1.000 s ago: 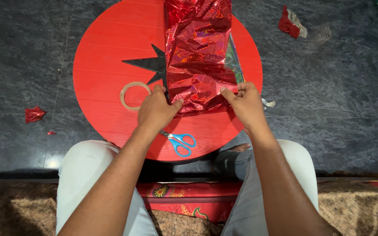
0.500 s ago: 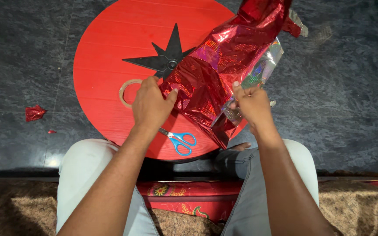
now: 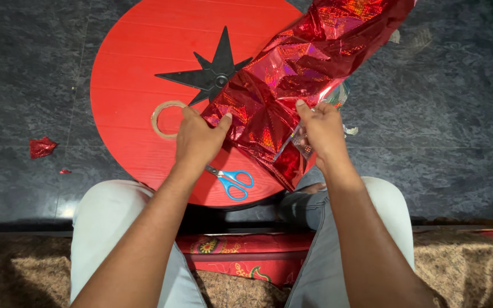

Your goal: The person wraps a rectangular box with red metallic wrapping paper on a small red table. They fold the paper around the box, smooth the edges, and secure the folds with clear tape. Scissors and a roll of tape are visible on the table.

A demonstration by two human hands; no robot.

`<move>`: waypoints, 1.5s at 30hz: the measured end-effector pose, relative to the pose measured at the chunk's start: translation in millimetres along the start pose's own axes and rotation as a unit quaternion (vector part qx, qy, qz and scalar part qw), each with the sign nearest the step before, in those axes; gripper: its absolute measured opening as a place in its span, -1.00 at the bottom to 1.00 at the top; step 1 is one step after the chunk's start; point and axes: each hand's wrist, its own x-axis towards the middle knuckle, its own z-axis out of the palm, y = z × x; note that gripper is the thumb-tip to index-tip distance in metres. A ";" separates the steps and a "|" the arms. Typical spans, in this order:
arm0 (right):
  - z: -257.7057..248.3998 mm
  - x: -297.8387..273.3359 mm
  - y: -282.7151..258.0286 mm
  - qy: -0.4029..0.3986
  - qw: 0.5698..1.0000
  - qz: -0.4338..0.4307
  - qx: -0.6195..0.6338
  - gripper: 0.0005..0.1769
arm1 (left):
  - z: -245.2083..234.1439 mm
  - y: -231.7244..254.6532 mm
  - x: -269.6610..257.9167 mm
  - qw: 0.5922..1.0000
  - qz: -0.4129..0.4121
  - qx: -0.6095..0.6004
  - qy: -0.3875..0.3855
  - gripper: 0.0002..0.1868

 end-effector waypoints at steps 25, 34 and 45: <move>25.5 -49.8 0.9 -0.054 0.987 0.152 -0.007 -0.68 | -12.6 -17.7 14.3 0.997 -0.004 -0.072 -0.012 -0.25; 35.9 -51.7 17.5 -0.037 0.996 0.083 0.004 -0.58 | -21.7 -24.1 12.5 0.961 -0.092 -0.227 -0.129 -0.58; 40.9 -39.2 45.3 -0.027 0.996 0.046 0.072 -0.81 | -12.9 -41.0 19.4 0.931 -0.107 -0.324 -0.130 -0.66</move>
